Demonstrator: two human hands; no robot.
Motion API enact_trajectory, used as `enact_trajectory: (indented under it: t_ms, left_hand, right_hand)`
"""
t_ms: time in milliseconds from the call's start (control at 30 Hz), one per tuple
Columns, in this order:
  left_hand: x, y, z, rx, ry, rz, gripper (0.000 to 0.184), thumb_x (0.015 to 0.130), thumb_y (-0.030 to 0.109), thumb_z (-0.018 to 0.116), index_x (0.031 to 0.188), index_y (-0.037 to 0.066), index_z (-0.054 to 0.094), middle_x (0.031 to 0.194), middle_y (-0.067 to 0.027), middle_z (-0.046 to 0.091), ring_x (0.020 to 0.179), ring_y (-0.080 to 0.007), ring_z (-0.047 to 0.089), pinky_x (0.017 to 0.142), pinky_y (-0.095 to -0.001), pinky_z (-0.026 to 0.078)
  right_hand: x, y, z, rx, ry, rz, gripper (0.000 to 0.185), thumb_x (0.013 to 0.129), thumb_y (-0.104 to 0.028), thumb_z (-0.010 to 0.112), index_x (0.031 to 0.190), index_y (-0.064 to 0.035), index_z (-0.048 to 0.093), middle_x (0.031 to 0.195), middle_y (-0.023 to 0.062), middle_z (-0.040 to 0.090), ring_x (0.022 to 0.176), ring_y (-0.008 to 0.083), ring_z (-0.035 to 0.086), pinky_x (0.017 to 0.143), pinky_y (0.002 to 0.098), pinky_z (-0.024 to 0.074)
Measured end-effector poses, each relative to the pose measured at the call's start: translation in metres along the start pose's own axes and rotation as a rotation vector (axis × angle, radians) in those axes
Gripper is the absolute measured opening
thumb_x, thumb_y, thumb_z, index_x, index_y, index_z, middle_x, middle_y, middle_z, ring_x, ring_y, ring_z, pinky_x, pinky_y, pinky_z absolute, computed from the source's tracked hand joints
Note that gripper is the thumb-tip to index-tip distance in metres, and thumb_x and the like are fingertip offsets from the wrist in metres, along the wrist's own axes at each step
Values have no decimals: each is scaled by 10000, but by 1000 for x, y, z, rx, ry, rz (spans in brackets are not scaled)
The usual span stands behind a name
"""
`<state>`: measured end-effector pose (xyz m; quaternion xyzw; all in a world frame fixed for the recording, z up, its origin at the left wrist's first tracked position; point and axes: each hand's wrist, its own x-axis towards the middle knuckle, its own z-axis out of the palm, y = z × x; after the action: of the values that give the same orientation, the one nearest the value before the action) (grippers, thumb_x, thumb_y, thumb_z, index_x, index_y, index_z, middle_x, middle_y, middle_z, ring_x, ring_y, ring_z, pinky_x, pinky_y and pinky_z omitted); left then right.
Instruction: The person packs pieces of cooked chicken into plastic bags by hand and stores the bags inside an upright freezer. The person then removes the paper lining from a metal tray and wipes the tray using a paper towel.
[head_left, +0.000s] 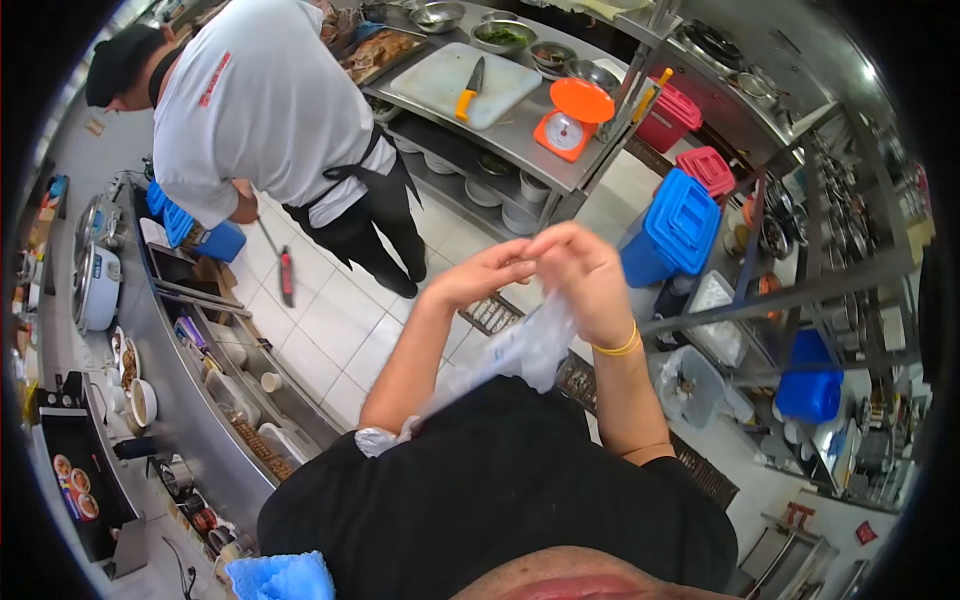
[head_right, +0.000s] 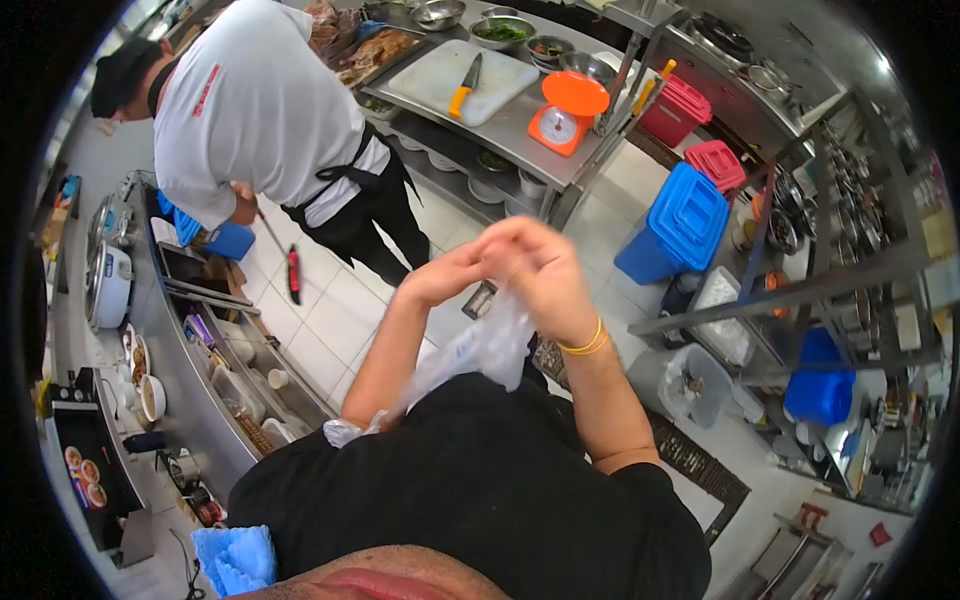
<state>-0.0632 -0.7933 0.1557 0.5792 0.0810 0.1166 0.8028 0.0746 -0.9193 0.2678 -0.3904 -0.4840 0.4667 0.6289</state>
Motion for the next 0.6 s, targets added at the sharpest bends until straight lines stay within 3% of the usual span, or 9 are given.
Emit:
enact_trajectory:
  t_ms: [67,167,233,333,467,500,567,600]
  left_hand:
    - [23,17,-15,-28,54,-22,505,966,292,608,1378,29,480,1322,-61,553,1164,-138,552,991,-316,453]
    - [33,58,-25,-229,133,-85,598,977,398,572,1428,31,435,1428,-85,484,1301,-187,476,1100,-365,369]
    - [30,75,-32,-399,115,118,637,965,437,580,1432,28,432,1438,-97,475,1319,-208,463,1113,-379,352]
    - [37,96,-46,-201,186,325,669,939,438,629,1429,25,438,1454,-116,457,1330,-227,456,1116,-386,345]
    - [46,92,-90,477,619,197,628,932,356,679,1416,24,455,1443,-114,468,1311,-222,470,1082,-370,381]
    - [59,93,-91,259,804,194,415,950,259,670,1273,14,581,1160,-74,632,1045,-159,600,888,-295,482]
    - [56,86,-131,234,910,166,278,959,233,658,1129,14,641,918,-5,613,822,-93,552,716,-247,441]
    - [57,89,-147,222,956,154,228,963,220,652,1057,13,671,797,29,603,711,-60,528,630,-222,421]
  right_hand:
    - [36,16,-53,177,379,-23,146,999,-201,591,996,-63,639,779,-28,555,694,47,476,649,237,426]
    - [89,49,-141,347,724,-90,142,1003,-227,577,1002,-88,603,777,-33,526,697,63,486,639,252,436]
    - [127,76,-182,469,876,-129,156,991,-265,595,1005,-109,595,792,-23,547,703,92,521,625,259,444]
    - [178,99,-185,463,957,-44,136,1006,-227,571,1041,-98,549,845,-22,530,756,77,499,684,256,451]
    - [219,148,-162,461,787,19,147,1002,-238,574,1050,-99,568,878,-19,547,811,97,532,729,267,467]
    - [228,165,-154,272,687,48,140,996,-218,579,1051,-89,580,894,-8,558,828,101,538,741,271,470]
    - [246,196,-138,-102,476,100,129,983,-176,590,1055,-70,602,926,13,579,861,111,549,763,279,476]
    - [253,202,-129,-296,471,20,131,967,-152,602,1058,-58,609,928,30,589,866,122,557,774,280,477]
